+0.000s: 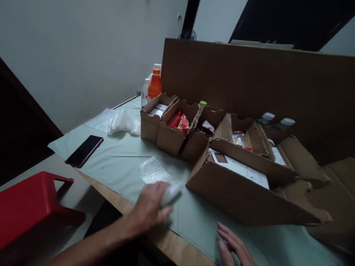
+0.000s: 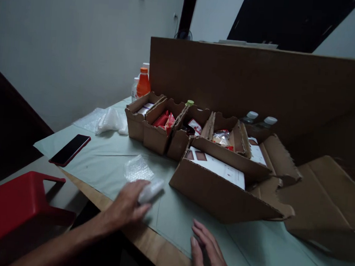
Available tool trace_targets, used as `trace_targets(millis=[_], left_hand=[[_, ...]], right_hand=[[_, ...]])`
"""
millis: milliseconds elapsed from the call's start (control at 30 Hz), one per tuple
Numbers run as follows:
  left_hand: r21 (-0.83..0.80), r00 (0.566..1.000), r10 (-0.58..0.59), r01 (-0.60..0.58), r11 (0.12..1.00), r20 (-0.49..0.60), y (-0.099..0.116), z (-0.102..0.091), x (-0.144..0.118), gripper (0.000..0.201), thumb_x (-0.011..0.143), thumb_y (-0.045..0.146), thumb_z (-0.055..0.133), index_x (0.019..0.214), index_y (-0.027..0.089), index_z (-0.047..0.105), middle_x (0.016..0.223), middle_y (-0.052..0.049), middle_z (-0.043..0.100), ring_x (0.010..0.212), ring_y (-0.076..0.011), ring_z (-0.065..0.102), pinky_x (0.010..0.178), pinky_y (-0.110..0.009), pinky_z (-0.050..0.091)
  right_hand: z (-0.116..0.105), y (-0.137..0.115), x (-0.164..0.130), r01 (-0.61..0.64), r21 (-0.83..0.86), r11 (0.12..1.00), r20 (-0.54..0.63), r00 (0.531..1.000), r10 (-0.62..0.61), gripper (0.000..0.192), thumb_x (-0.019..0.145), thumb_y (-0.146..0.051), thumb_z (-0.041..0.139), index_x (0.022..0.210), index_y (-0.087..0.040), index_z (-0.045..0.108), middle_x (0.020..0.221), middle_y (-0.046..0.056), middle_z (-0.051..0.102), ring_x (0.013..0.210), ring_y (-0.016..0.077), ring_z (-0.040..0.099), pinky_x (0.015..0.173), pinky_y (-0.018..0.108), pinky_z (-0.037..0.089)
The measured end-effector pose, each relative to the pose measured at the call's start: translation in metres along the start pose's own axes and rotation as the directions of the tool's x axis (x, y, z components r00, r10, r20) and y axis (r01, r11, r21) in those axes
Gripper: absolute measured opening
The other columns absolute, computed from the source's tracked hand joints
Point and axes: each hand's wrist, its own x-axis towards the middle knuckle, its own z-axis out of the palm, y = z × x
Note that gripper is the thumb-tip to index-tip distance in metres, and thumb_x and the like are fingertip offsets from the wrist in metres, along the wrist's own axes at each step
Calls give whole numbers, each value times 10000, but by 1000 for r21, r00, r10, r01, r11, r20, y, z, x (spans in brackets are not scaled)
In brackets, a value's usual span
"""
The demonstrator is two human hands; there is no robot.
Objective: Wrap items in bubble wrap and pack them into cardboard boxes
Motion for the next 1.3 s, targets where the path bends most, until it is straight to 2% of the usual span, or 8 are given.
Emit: trace_targets(millis=[167,300,433,533,667,967,1100,1300], left_hand=[[-343,869,484,-426,837,102,46,3,-41,584,850,336,661,1404,247,499,1442,-150,557,1228,-320,585,1065,-469,456],[-187,961,254,-272,944,-112,7,1,-17,393,900,147,507,1280,207,587,1294,-144,638,1212,-281,584,1042,-459,477],[95,984,179,-180,979,21,-37,9,5,298,870,148,543,1143,193,653,1266,-140,637,1196,-309,571,1035,-511,474],[143,981,182,-189,971,65,-48,10,4,285,893,181,555,1161,213,645,1309,-117,621,1218,-296,557,1041,-491,469],[119,985,164,-170,978,57,-46,9,-2,281,898,193,571,1169,224,637,1326,-97,614,1244,-289,540,1056,-477,453],[93,990,136,-138,986,29,-61,2,7,248,908,258,544,1120,234,669,1267,-92,651,1175,-287,582,1028,-477,467],[225,993,7,19,974,-115,-84,-12,24,324,913,344,538,1177,197,656,1298,-137,624,1214,-331,548,1047,-509,446],[327,992,-106,121,937,-62,-88,-6,38,333,869,380,559,1092,155,664,1343,-174,587,1325,-373,464,1086,-521,402]], right_hand=[[-7,-41,7,148,-31,989,-78,986,-150,224,959,-327,541,1073,-235,710,1178,93,727,1046,240,705,893,376,589],[18,-85,11,351,-29,936,-37,935,-352,260,950,-148,528,1156,-235,662,1176,85,720,1078,227,675,909,389,559],[64,-109,19,417,-85,905,261,886,-383,326,932,-127,514,1219,-204,648,1290,105,677,1192,267,615,978,450,512],[81,-88,15,408,-194,892,386,868,-313,345,925,-203,570,1264,-194,634,1381,128,619,1267,292,565,1020,479,477],[52,-23,-12,398,-364,842,305,905,-296,376,967,-257,511,1330,-221,602,1390,109,621,1295,288,548,1017,465,433],[-41,44,-69,-26,-502,865,65,996,67,447,979,-525,399,1066,-246,737,1293,100,674,1167,304,629,917,469,475],[-45,40,-60,-210,-387,898,-52,977,207,513,943,-615,403,986,-231,741,1216,103,712,1144,305,645,930,472,482],[-16,15,-20,-452,-366,813,-69,885,461,774,839,-733,416,1258,-121,638,1114,177,729,1010,330,684,896,481,498]])
